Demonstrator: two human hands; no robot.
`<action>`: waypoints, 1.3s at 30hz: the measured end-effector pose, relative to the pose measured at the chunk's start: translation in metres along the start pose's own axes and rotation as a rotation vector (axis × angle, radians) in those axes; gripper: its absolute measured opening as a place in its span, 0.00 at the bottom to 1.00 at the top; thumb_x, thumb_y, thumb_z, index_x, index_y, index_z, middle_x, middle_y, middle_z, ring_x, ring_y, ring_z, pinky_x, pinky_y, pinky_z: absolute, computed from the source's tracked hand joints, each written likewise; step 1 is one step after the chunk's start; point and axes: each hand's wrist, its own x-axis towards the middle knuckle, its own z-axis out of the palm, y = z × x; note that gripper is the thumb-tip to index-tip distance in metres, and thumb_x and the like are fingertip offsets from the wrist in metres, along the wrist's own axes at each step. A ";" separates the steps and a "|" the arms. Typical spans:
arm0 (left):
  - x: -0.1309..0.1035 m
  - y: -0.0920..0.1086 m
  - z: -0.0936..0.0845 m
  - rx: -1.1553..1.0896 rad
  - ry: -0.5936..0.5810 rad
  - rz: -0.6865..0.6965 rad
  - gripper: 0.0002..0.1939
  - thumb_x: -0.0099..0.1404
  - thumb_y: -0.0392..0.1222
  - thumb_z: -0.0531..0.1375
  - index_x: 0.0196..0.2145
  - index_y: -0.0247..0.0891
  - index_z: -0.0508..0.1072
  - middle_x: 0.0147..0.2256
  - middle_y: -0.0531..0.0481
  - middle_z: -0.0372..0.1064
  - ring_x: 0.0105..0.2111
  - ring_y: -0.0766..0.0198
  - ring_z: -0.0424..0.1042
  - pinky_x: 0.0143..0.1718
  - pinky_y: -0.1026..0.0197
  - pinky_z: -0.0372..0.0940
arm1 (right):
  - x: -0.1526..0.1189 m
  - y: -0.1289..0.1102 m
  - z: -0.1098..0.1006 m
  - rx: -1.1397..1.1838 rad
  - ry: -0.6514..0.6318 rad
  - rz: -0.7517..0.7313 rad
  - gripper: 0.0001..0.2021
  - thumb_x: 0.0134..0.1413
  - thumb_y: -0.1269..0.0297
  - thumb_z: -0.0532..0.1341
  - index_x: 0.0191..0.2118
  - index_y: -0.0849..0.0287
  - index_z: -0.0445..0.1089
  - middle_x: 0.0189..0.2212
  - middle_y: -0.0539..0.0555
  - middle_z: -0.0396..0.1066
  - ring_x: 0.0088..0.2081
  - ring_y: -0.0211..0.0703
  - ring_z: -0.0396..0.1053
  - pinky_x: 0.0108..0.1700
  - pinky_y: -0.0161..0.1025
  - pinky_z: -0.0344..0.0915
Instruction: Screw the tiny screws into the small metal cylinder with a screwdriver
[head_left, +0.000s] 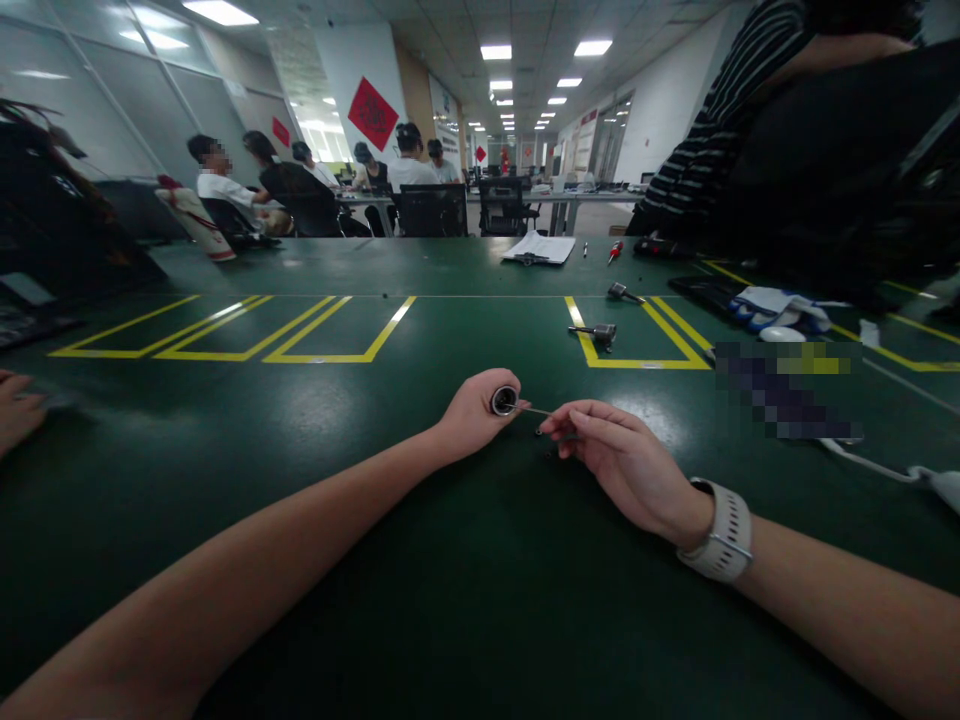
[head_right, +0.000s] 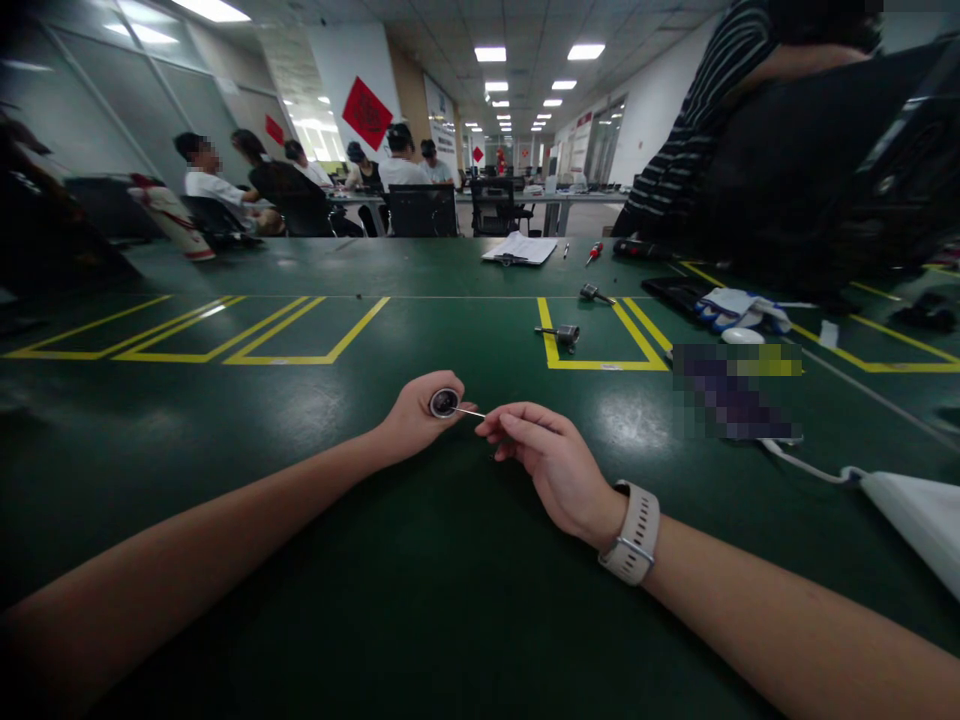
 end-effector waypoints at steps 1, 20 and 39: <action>0.000 0.000 0.000 0.013 0.000 0.000 0.09 0.58 0.42 0.59 0.25 0.36 0.62 0.25 0.56 0.59 0.26 0.69 0.60 0.28 0.65 0.56 | 0.000 0.000 0.000 -0.003 0.014 -0.007 0.06 0.52 0.64 0.60 0.33 0.57 0.74 0.35 0.54 0.72 0.39 0.43 0.67 0.38 0.39 0.62; 0.000 0.000 -0.003 0.158 -0.041 -0.028 0.06 0.59 0.37 0.58 0.26 0.36 0.63 0.27 0.54 0.62 0.27 0.67 0.62 0.29 0.63 0.57 | 0.001 -0.001 -0.005 -0.109 0.186 -0.081 0.09 0.48 0.66 0.57 0.22 0.58 0.71 0.22 0.51 0.69 0.28 0.41 0.63 0.34 0.40 0.58; -0.002 0.026 -0.003 0.791 -0.246 0.234 0.10 0.64 0.32 0.48 0.30 0.35 0.68 0.28 0.48 0.64 0.30 0.60 0.63 0.31 0.58 0.56 | 0.002 0.001 -0.003 -0.227 0.339 -0.109 0.07 0.43 0.68 0.57 0.19 0.59 0.68 0.18 0.48 0.65 0.24 0.38 0.61 0.30 0.39 0.55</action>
